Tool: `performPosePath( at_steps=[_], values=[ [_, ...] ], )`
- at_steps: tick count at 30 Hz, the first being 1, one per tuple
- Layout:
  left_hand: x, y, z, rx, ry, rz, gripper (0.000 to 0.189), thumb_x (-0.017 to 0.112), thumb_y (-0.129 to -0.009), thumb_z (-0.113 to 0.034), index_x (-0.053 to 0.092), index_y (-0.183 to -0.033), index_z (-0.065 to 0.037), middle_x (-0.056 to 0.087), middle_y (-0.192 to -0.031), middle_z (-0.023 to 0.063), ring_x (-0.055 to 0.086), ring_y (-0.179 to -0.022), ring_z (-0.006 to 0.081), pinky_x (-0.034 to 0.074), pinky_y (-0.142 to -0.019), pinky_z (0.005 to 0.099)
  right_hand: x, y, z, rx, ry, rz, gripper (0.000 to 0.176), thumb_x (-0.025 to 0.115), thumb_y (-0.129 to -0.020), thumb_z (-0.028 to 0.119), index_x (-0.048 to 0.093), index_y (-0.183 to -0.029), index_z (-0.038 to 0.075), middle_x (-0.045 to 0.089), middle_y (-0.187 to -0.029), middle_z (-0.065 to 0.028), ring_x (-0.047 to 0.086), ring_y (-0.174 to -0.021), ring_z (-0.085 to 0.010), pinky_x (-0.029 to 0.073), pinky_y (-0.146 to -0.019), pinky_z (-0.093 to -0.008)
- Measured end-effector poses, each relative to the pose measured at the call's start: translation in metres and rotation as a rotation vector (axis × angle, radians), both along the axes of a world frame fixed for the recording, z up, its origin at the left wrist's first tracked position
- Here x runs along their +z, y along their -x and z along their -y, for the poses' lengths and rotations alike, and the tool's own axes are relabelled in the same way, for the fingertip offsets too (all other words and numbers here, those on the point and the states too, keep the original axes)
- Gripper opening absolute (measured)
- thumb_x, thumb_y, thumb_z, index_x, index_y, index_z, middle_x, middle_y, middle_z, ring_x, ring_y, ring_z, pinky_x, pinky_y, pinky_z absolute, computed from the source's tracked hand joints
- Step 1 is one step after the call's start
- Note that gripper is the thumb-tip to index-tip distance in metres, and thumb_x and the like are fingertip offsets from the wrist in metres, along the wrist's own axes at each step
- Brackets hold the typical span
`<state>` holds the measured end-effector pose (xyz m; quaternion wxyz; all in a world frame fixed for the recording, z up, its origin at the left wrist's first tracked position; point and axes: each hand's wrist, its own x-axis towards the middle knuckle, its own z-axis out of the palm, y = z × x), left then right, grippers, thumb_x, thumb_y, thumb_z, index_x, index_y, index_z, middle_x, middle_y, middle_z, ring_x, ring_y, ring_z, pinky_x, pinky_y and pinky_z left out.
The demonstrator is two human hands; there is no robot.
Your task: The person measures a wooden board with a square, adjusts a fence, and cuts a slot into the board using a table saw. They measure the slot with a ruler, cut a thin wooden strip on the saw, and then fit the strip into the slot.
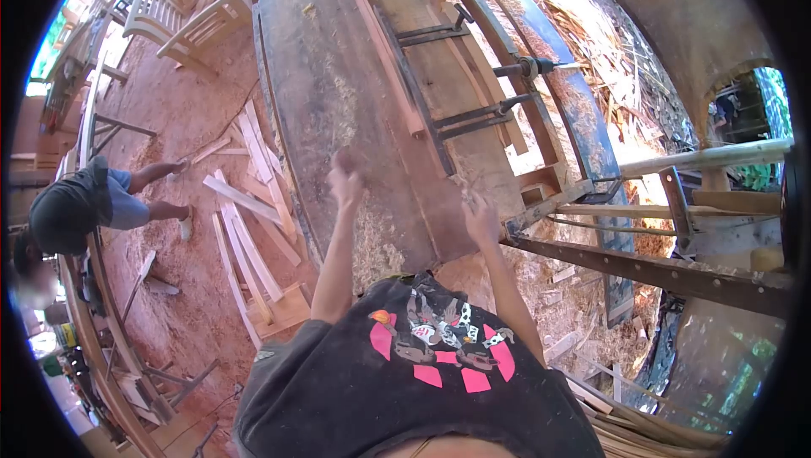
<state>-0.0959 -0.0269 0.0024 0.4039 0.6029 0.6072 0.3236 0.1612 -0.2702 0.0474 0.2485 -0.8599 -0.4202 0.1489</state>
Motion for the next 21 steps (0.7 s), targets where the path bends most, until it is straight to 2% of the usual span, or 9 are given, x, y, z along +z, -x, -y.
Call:
performPosePath(
  at_steps=[3, 5, 6, 8, 9, 11, 16, 18, 21],
  values=[
    [-0.02, 0.094, 0.037, 0.172, -0.086, -0.139, 0.071, 0.065, -0.085, -0.012, 0.044, -0.152, -0.009, 0.054, -0.146, 0.0219, 0.043, -0.142, 0.039, 0.032, -0.119, 0.0472, -0.014, 0.001, 0.057, -0.078, 0.077, 0.021, 0.048, 0.072, -0.091, 0.03, 0.066, -0.132, 0.007, 0.064, -0.126, -0.021, 0.058, -0.121, -0.0406, 0.048, -0.102, -0.0487],
    [-0.052, 0.134, 0.082, 0.35, -0.136, -0.603, 0.067, 0.065, -0.094, -0.033, 0.044, -0.153, -0.008, 0.059, -0.139, 0.0222, 0.048, -0.137, 0.04, 0.035, -0.117, 0.0492, -0.018, 0.01, 0.085, -0.104, 0.065, 0.033, 0.049, 0.073, -0.091, 0.029, 0.066, -0.133, 0.006, 0.063, -0.126, -0.0214, 0.057, -0.122, -0.0411, 0.047, -0.103, -0.0489],
    [-0.073, 0.143, 0.104, 0.348, -0.139, -0.604, 0.067, 0.065, -0.094, -0.033, 0.044, -0.153, -0.008, 0.059, -0.139, 0.0222, 0.048, -0.137, 0.04, 0.035, -0.117, 0.0492, -0.019, 0.014, 0.099, -0.123, 0.058, 0.052, 0.05, 0.073, -0.09, 0.028, 0.065, -0.134, 0.005, 0.061, -0.126, -0.0218, 0.055, -0.122, -0.0416, 0.047, -0.104, -0.0492],
    [-0.103, 0.15, 0.129, 0.451, -0.086, -0.847, 0.068, 0.052, -0.101, -0.052, 0.043, -0.153, -0.009, 0.064, -0.132, 0.024, 0.058, -0.126, 0.0437, 0.043, -0.11, 0.0515, -0.033, 0.018, 0.126, -0.126, 0.057, 0.02, 0.051, 0.074, -0.09, 0.027, 0.064, -0.134, 0.005, 0.06, -0.126, -0.0222, 0.054, -0.122, -0.0418, 0.046, -0.104, -0.0496],
    [-0.078, 0.142, 0.128, 0.452, -0.097, -0.841, 0.068, 0.052, -0.101, -0.052, 0.043, -0.153, -0.009, 0.064, -0.132, 0.024, 0.058, -0.126, 0.0437, 0.043, -0.11, 0.0515, -0.038, 0.021, 0.135, -0.13, 0.056, -0.011, 0.051, 0.074, -0.089, 0.026, 0.064, -0.134, 0.004, 0.059, -0.125, -0.0225, 0.053, -0.123, -0.0421, 0.046, -0.104, -0.0501],
    [0.003, 0.121, 0.125, 0.32, 0.391, -0.471, 0.075, 0.039, -0.104, -0.061, 0.04, -0.155, -0.007, 0.061, -0.138, 0.0284, 0.057, -0.129, 0.0474, 0.043, -0.11, 0.0542, -0.03, 0.031, 0.147, -0.148, 0.097, -0.009, 0.049, 0.073, -0.09, 0.027, 0.064, -0.132, 0.004, 0.059, -0.126, -0.0228, 0.054, -0.122, -0.0423, 0.046, -0.104, -0.0503],
    [0.002, 0.121, 0.126, 0.32, 0.38, -0.456, 0.071, 0.038, -0.103, -0.062, 0.043, -0.153, -0.011, 0.062, -0.137, 0.0277, 0.058, -0.128, 0.0474, 0.044, -0.108, 0.0553, -0.056, 0.026, 0.191, -0.085, 0.123, 0.058, 0.043, 0.069, -0.091, 0.029, 0.068, -0.126, 0.003, 0.064, -0.119, -0.0223, 0.057, -0.116, -0.0426, 0.046, -0.102, -0.0512],
    [0.0, 0.123, 0.124, 0.33, 0.368, -0.437, 0.071, 0.039, -0.103, -0.062, 0.044, -0.152, -0.01, 0.062, -0.137, 0.0275, 0.059, -0.127, 0.0471, 0.045, -0.107, 0.0554, -0.047, 0.026, 0.2, -0.048, 0.317, -0.178, 0.04, 0.068, -0.091, 0.03, 0.072, -0.12, 0.003, 0.07, -0.109, -0.0221, 0.065, -0.108, -0.0409, 0.051, -0.097, -0.0493],
    [-0.005, 0.123, 0.126, 0.342, 0.382, -0.445, 0.071, 0.039, -0.103, -0.061, 0.045, -0.151, -0.01, 0.063, -0.135, 0.0272, 0.059, -0.126, 0.0473, 0.044, -0.107, 0.055, -0.045, 0.033, 0.223, -0.047, 0.216, -0.374, 0.035, 0.071, -0.089, 0.028, 0.073, -0.107, -0.002, 0.073, -0.096, -0.0219, 0.072, -0.093, -0.0362, 0.055, -0.087, -0.044]
  ],
)
